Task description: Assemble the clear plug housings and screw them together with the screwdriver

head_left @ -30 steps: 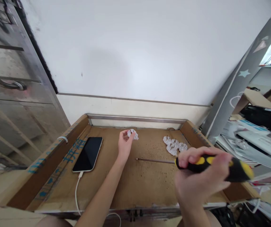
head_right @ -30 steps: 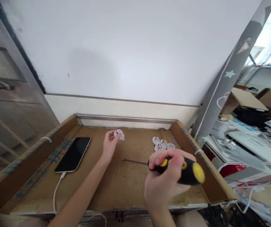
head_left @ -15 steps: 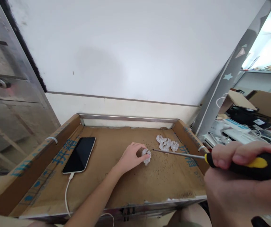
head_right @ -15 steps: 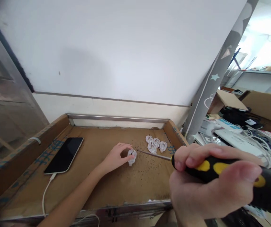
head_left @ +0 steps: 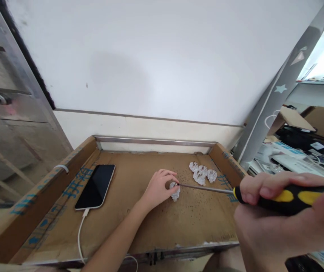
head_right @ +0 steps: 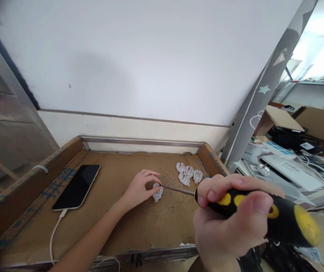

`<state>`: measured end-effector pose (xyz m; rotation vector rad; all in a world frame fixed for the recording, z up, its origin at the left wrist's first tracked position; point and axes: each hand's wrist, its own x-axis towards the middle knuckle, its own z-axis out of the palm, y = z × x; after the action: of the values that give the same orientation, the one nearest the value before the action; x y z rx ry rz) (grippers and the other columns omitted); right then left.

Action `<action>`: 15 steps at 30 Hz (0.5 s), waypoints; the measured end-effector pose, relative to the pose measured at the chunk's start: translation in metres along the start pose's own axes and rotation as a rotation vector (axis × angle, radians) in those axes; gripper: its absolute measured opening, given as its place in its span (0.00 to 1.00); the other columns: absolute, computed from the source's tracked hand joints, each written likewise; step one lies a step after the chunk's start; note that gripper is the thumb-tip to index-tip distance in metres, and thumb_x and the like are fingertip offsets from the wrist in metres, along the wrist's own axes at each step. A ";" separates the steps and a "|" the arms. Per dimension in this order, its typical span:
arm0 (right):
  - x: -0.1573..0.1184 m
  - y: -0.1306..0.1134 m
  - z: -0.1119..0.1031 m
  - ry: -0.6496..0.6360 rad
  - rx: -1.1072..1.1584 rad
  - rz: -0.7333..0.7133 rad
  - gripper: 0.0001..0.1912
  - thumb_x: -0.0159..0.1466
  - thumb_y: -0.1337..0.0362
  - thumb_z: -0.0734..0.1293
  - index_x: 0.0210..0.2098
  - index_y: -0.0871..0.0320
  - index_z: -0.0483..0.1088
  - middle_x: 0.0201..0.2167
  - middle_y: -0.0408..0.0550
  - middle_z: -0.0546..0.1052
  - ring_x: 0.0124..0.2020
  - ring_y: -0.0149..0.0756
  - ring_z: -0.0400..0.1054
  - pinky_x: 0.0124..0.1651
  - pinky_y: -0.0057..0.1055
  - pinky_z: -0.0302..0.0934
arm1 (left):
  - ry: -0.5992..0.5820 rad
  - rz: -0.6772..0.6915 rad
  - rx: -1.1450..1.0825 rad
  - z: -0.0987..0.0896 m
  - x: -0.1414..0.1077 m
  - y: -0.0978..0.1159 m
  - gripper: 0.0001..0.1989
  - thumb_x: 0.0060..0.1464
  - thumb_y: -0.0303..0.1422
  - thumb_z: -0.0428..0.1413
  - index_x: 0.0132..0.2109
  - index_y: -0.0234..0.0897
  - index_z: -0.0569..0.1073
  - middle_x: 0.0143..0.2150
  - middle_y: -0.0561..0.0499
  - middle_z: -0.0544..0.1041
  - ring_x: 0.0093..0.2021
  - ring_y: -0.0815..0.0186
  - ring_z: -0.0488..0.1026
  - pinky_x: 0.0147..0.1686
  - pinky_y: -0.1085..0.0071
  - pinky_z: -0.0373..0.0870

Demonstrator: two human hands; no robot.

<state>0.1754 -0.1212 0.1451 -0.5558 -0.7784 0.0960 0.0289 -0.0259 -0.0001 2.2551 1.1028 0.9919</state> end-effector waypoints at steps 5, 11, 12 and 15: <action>0.001 0.000 0.001 -0.002 0.015 0.007 0.12 0.66 0.59 0.55 0.30 0.57 0.62 0.14 0.37 0.58 0.13 0.26 0.48 0.12 0.26 0.42 | -0.010 0.023 0.025 0.002 -0.001 -0.003 0.03 0.50 0.35 0.59 0.35 0.44 0.76 0.47 0.52 0.75 0.49 0.60 0.67 0.49 0.62 0.61; 0.001 -0.003 0.001 -0.011 0.008 0.065 0.14 0.62 0.53 0.61 0.28 0.57 0.61 0.14 0.36 0.58 0.12 0.26 0.49 0.11 0.25 0.42 | -0.008 0.041 0.046 0.001 -0.001 -0.005 0.04 0.51 0.36 0.58 0.34 0.43 0.76 0.46 0.51 0.75 0.48 0.60 0.68 0.49 0.62 0.61; 0.001 -0.003 0.001 -0.012 0.008 0.070 0.14 0.62 0.53 0.61 0.28 0.57 0.61 0.14 0.36 0.59 0.12 0.26 0.49 0.11 0.25 0.43 | -0.009 0.046 0.050 0.001 -0.001 -0.005 0.04 0.51 0.36 0.58 0.34 0.44 0.76 0.46 0.51 0.75 0.48 0.60 0.68 0.49 0.62 0.61; 0.000 -0.001 0.001 -0.034 0.017 0.056 0.14 0.61 0.53 0.62 0.28 0.57 0.61 0.13 0.36 0.59 0.12 0.26 0.50 0.11 0.25 0.44 | -0.011 0.048 0.059 -0.002 -0.002 -0.004 0.05 0.50 0.36 0.59 0.35 0.44 0.76 0.46 0.51 0.75 0.48 0.60 0.68 0.49 0.62 0.61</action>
<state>0.1746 -0.1220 0.1461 -0.5617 -0.7943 0.1640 0.0248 -0.0247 -0.0020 2.3411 1.0915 0.9773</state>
